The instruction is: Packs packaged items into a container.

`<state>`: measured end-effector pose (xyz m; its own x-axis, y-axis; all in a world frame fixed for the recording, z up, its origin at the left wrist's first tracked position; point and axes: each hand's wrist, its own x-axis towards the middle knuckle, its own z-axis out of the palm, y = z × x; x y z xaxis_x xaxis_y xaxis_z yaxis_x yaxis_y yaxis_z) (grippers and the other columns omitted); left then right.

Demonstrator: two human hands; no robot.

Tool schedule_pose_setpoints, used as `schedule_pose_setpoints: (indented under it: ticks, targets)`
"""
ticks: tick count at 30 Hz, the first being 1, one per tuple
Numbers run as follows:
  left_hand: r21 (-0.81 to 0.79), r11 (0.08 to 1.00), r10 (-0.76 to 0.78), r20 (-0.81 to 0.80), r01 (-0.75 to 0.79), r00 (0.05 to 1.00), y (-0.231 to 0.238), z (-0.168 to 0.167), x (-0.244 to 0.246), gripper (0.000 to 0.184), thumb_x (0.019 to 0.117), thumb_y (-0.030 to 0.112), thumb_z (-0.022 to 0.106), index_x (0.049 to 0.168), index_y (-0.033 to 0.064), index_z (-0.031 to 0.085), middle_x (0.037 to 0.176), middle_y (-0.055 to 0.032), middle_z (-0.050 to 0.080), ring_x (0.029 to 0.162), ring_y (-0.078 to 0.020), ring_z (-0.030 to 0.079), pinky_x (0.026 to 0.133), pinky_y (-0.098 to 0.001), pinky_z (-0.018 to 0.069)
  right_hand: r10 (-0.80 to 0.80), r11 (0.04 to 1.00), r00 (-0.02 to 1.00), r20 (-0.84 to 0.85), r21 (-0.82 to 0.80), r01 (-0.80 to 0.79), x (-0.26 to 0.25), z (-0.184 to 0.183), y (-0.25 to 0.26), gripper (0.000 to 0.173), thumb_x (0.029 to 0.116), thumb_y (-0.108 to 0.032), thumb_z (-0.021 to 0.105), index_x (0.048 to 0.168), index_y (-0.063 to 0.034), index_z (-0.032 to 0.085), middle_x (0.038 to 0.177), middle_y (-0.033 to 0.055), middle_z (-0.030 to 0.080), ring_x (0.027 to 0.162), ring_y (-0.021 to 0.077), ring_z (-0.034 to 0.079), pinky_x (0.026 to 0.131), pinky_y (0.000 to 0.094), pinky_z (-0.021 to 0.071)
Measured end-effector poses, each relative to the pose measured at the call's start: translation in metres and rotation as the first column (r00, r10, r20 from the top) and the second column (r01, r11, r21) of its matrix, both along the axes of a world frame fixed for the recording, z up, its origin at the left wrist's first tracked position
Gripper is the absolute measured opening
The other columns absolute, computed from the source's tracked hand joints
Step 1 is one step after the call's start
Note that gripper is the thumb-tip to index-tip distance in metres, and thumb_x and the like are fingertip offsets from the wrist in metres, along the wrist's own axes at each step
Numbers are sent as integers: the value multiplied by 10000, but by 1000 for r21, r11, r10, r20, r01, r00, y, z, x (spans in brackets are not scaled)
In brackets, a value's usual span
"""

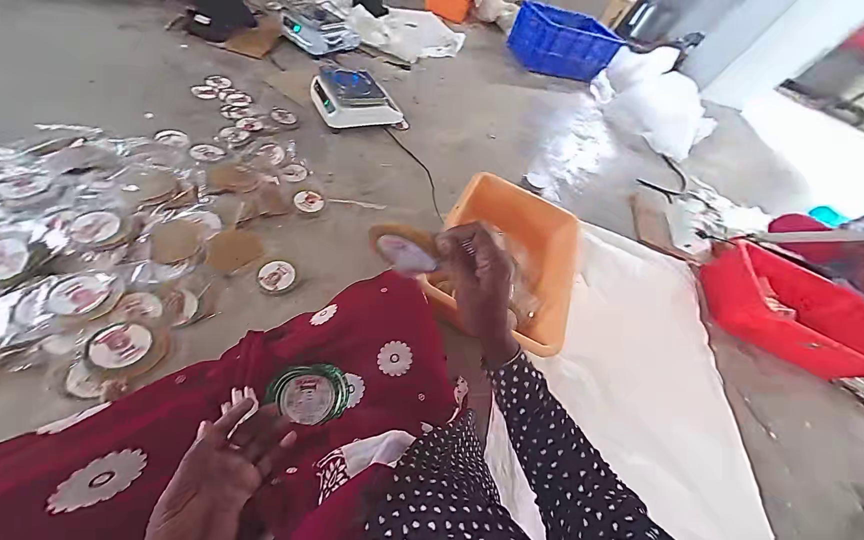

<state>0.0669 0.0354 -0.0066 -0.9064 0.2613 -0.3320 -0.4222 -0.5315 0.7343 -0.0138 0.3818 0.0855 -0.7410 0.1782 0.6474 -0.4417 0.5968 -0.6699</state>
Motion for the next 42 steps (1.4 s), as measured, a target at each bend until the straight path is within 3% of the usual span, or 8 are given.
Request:
schedule_pose_setpoints:
  ticks: [11,18,25,30,34,37,40,42]
  targets:
    - [-1,988,153,37,-153,987,-18,-4,-20,523,1122,350,182,1242,91,620,1115,-106,722,956,-252,729,834,-430,624,-370,913,735,568,370,173,-10,-89,169,317,1080,-204,517,1213,62,629,1155,256,693,1069,402,683,969,621,511]
    - [-34,945,328,48,-326,944,-53,0,-57,453,1119,284,254,1211,52,632,1051,-116,728,912,-261,732,835,-447,619,-111,981,840,532,195,6,-122,-80,45,349,1049,-257,581,1232,32,650,1140,227,699,1049,350,688,952,578,533]
    - [-20,946,324,7,-323,946,-67,-39,-69,391,1099,216,290,1308,10,548,1079,-160,716,947,-302,730,852,-475,618,-22,914,431,902,192,-356,-259,-169,-119,730,917,-373,778,1399,103,505,1293,333,602,1222,468,590,1042,625,454]
    - [8,960,280,25,-280,960,-62,-46,-80,355,1063,159,385,1368,-5,464,1102,-199,695,928,-308,729,824,-448,624,-338,872,448,828,455,-183,-267,-198,-167,844,763,-453,876,1327,78,539,1282,323,591,1223,501,566,938,668,488]
    - [-7,965,262,54,-262,964,-60,-46,-84,381,1030,101,428,1393,-14,431,1118,-212,683,934,-314,727,821,-446,625,-276,936,175,945,305,-173,-237,-113,-188,706,900,-237,784,1422,100,450,1470,295,483,1384,422,479,1107,562,415]
    - [-10,967,254,46,-254,966,-58,-47,-87,396,1011,42,468,1399,-23,430,1120,-213,675,932,-316,725,809,-444,631,-153,986,217,964,162,-25,-247,-147,-162,507,940,-185,740,1331,79,554,1326,273,602,1230,377,596,1041,516,464]
    - [-34,967,253,38,-252,967,-57,-48,-89,410,991,17,486,1395,-23,432,1116,-201,675,920,-304,726,808,-438,631,-95,995,444,891,82,48,-279,-228,-136,277,861,-202,824,1039,-7,739,853,142,681,708,237,595,668,450,496]
    - [-46,968,247,40,-245,968,-57,-47,-88,391,1007,32,475,1393,-26,440,1112,-203,678,922,-301,725,813,-441,628,-12,997,446,895,46,-65,-279,-211,-144,212,910,-207,791,1030,-35,760,887,120,708,756,216,615,730,445,505]
